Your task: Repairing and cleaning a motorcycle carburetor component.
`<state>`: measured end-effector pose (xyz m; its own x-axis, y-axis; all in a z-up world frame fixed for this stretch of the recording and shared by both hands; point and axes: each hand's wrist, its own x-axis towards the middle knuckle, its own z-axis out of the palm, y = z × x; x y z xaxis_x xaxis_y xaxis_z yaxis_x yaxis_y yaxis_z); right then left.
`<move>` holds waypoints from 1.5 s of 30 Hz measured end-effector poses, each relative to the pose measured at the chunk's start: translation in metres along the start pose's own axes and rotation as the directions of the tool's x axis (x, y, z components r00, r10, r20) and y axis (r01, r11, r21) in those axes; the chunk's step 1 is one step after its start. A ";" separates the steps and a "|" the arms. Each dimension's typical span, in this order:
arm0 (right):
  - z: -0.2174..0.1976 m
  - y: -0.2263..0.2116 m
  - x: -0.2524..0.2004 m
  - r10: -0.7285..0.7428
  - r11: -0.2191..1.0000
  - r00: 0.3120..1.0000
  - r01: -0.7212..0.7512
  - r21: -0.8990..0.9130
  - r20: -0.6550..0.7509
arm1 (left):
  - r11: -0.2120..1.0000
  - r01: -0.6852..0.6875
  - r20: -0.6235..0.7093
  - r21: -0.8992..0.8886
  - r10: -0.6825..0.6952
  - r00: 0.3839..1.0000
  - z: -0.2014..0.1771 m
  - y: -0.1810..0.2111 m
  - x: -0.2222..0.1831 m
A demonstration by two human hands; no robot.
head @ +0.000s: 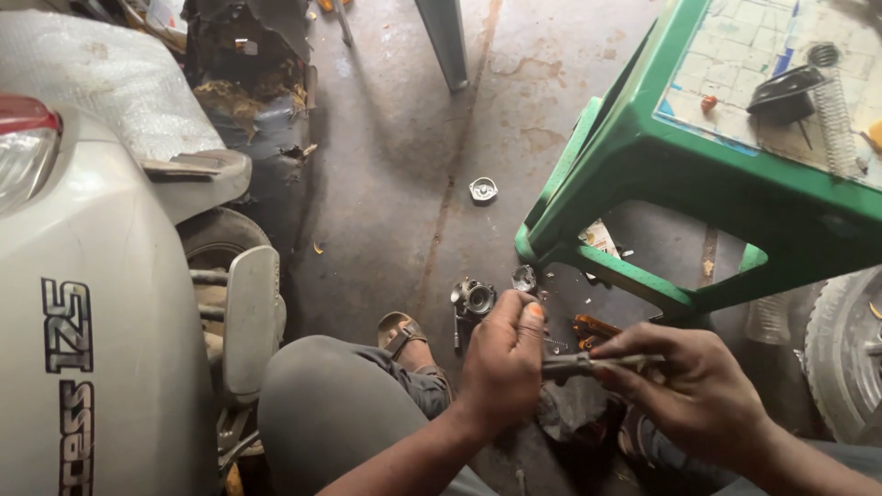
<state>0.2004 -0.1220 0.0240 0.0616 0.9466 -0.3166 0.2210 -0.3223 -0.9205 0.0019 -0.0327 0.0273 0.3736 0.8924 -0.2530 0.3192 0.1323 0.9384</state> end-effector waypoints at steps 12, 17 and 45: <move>0.009 0.044 -0.011 -0.115 0.840 0.993 0.102 0.533 -0.009 | 0.998 -0.030 -0.048 -0.052 0.027 0.998 0.010 0.001 -0.012; -0.019 0.007 -0.011 -0.112 0.828 0.980 0.183 0.530 -0.165 | 0.977 0.090 0.098 -0.193 -0.072 0.993 0.003 0.011 -0.008; -0.072 0.009 0.002 -0.291 0.396 0.844 -0.322 0.860 0.450 | 0.901 -0.418 0.009 -0.112 0.422 0.907 -0.004 0.010 -0.015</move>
<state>0.2729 -0.1222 0.0319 -0.4505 0.8869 -0.1024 -0.7695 -0.4439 -0.4592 -0.0039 -0.0428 0.0414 0.4815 0.8609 0.1643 0.0336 -0.2055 0.9781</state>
